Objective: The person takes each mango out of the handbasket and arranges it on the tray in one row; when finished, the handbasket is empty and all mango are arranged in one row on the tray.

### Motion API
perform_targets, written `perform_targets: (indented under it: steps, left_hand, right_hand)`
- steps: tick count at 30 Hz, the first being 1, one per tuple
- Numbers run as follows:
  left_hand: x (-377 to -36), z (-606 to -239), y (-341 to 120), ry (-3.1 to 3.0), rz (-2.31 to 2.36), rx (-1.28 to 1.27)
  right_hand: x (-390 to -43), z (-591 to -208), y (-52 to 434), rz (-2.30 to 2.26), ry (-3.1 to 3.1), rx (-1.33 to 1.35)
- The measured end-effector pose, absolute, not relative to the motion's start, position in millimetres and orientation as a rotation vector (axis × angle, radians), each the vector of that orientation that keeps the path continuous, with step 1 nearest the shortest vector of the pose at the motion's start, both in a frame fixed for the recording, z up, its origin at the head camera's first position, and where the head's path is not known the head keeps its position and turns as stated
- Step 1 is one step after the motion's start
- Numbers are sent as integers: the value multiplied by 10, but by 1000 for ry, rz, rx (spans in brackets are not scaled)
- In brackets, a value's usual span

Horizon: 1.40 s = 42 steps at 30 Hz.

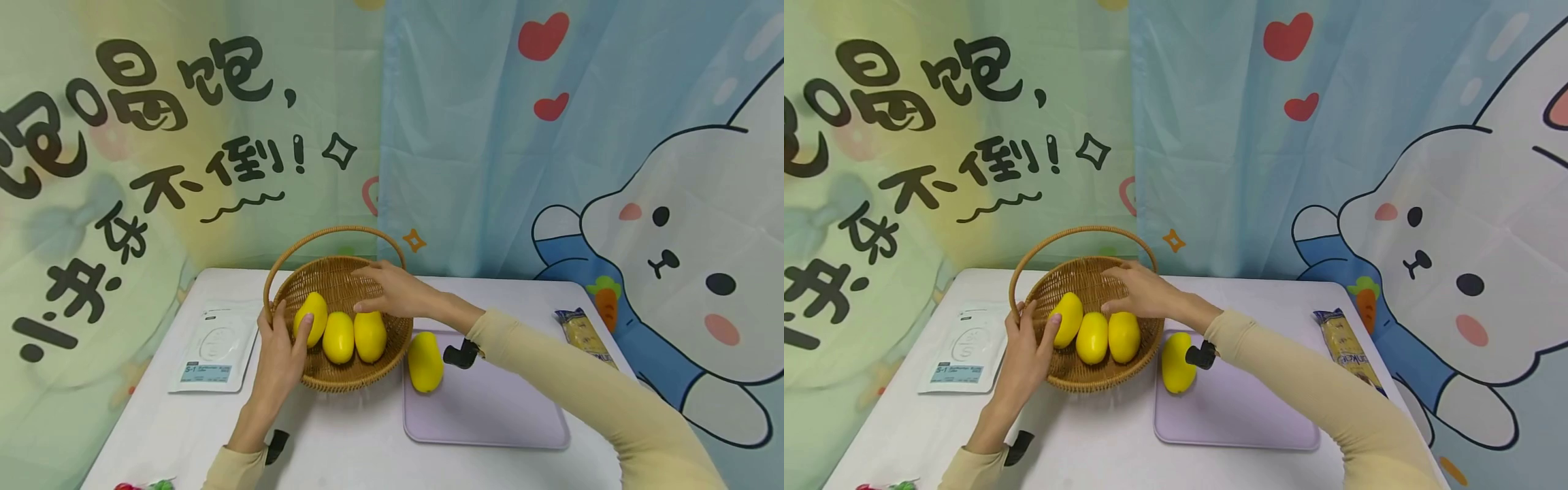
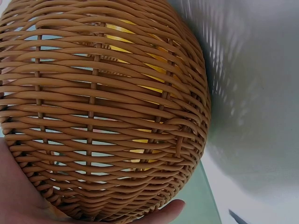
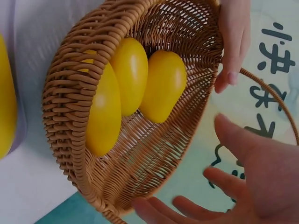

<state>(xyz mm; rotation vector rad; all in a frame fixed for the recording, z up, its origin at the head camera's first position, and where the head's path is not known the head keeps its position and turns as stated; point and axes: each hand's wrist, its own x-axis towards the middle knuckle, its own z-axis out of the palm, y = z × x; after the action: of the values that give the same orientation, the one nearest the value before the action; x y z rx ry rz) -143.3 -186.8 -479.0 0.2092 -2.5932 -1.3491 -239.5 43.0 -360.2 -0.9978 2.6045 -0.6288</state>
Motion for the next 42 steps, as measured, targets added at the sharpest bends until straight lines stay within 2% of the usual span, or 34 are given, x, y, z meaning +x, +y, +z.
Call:
perform_targets:
  steps: [8, 20, 42]
  left_hand:
    - [-1437, -4775, -1861, -2590, -1352, 204]
    - [-1425, -4762, -1847, -2590, -1351, 198]
    - [-1414, -4774, -1866, -2592, -1361, 220]
  right_hand:
    - [-2540, -3736, 324, -486, 2437, -928]
    - [-2443, -4087, 174, -251, 2428, -768]
    - [-2405, -4249, 70, -189, 2510, -731]
